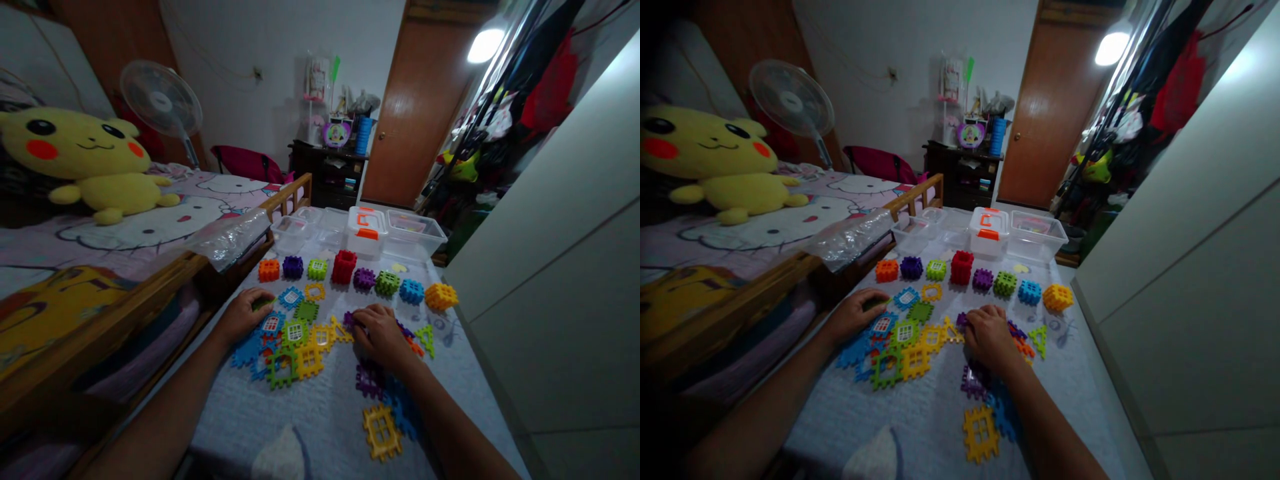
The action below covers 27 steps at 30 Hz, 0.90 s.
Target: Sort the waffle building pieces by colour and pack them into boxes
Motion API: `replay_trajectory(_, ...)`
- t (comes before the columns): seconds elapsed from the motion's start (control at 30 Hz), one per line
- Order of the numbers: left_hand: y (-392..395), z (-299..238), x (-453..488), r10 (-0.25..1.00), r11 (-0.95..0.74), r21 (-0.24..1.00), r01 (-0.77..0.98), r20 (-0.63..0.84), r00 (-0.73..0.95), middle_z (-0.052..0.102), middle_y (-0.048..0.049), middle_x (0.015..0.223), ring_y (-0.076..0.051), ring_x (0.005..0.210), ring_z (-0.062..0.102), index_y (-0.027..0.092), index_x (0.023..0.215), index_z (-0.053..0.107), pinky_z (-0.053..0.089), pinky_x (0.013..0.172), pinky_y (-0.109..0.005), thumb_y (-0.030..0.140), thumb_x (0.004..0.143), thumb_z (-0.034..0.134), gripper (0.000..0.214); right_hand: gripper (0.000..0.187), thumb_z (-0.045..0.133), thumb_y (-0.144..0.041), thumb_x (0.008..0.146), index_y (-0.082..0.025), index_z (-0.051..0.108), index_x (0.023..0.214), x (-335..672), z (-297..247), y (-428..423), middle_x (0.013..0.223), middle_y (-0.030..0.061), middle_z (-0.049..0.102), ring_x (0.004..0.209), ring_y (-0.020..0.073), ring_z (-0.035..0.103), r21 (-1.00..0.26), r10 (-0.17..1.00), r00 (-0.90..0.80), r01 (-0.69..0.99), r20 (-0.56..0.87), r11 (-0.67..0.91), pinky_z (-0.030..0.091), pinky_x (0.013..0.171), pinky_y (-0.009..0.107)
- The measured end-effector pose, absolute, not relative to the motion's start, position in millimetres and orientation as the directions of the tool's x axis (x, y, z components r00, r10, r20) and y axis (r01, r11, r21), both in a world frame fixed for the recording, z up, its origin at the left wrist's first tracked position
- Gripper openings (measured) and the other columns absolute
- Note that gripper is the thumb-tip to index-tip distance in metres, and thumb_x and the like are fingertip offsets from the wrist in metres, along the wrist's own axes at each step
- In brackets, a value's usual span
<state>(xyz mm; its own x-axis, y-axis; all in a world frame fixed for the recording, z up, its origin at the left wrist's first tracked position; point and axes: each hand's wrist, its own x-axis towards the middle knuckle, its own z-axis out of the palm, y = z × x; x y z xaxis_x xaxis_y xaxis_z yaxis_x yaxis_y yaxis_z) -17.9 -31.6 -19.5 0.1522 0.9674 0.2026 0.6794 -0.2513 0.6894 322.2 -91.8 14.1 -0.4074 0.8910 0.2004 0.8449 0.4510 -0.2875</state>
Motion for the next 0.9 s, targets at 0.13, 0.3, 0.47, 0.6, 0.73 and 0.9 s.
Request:
replay_trajectory(0.13, -32, -19, -18, 0.967, -0.252, 0.683, 0.685, 0.195, 0.162, 0.072, -0.0084, 0.099, -0.028, 0.098, 0.065, 0.019, 0.091, 0.071, 0.05, 0.091, -0.039, 0.049, 0.075, 0.059, 0.037, 0.025, 0.042, -0.022, 0.095, -0.02, 0.067, 0.099, 330, 14, -86, 0.096, 0.0084, 0.07, 0.094, 0.022, 0.058, -0.427, 0.881, -0.345, 0.778, 0.325, 0.462, 0.042, 0.09, 0.038)
replay_trajectory(0.3, -31, -22, -20, 0.967, -0.252, 0.674, 0.695, 0.19, 0.167, 0.071, -0.0101, 0.103, -0.029, 0.1, 0.064, 0.018, 0.094, 0.071, 0.049, 0.093, -0.041, 0.048, 0.075, 0.058, 0.038, 0.027, 0.043, -0.031, 0.094, -0.02, 0.066, 0.101, 356, 28, -82, 0.088, 0.0062, 0.068, 0.082, 0.0201, 0.062, -0.617, 0.94, -0.176, 0.717, 0.292, 0.325, 0.048, 0.076, 0.033)
replay_trajectory(0.47, -31, -21, -19, 0.97, -0.243, 0.67, 0.701, 0.183, 0.161, 0.072, -0.0093, 0.101, -0.028, 0.099, 0.064, 0.018, 0.093, 0.071, 0.05, 0.092, -0.04, 0.049, 0.075, 0.058, 0.038, 0.019, 0.048, -0.027, 0.087, -0.02, 0.063, 0.096, 376, 39, -86, 0.07, -0.0006, 0.063, 0.062, 0.0147, 0.056, -0.644, 0.962, -0.272, 0.742, -0.036, 0.186, 0.042, 0.058, 0.026)
replay_trajectory(0.6, -32, -20, -19, 0.97, -0.24, 0.667, 0.706, 0.186, 0.155, 0.072, -0.0099, 0.103, -0.029, 0.099, 0.065, 0.018, 0.093, 0.071, 0.051, 0.091, -0.04, 0.049, 0.074, 0.058, 0.038, 0.012, 0.049, -0.019, 0.083, -0.019, 0.061, 0.083, 375, 41, -88, 0.071, -0.0004, 0.061, 0.063, 0.0137, 0.056, -0.599, 0.921, -0.362, 0.772, -0.142, 0.211, 0.039, 0.058, 0.025)
replay_trajectory(0.73, -32, -21, -19, 0.968, -0.25, 0.669, 0.7, 0.194, 0.16, 0.072, -0.0096, 0.102, -0.029, 0.099, 0.065, 0.018, 0.092, 0.072, 0.051, 0.09, -0.04, 0.048, 0.074, 0.059, 0.037, 0.008, 0.052, -0.017, 0.081, -0.018, 0.06, 0.079, 373, 42, -89, 0.079, 0.0029, 0.061, 0.072, 0.0161, 0.057, -0.435, 0.931, -0.347, 0.859, -0.109, 0.269, 0.039, 0.065, 0.027)
replay_trajectory(0.9, -31, -20, -19, 0.968, -0.247, 0.667, 0.703, 0.196, 0.154, 0.073, -0.0088, 0.1, -0.028, 0.098, 0.065, 0.018, 0.091, 0.072, 0.051, 0.09, -0.038, 0.049, 0.073, 0.059, 0.038, 0.018, 0.061, -0.025, 0.08, -0.017, 0.063, 0.095, 376, 49, -96, 0.1, 0.0088, 0.06, 0.093, 0.0218, 0.057, -0.37, 0.925, -0.355, 0.885, -0.138, 0.284, 0.043, 0.083, 0.033)
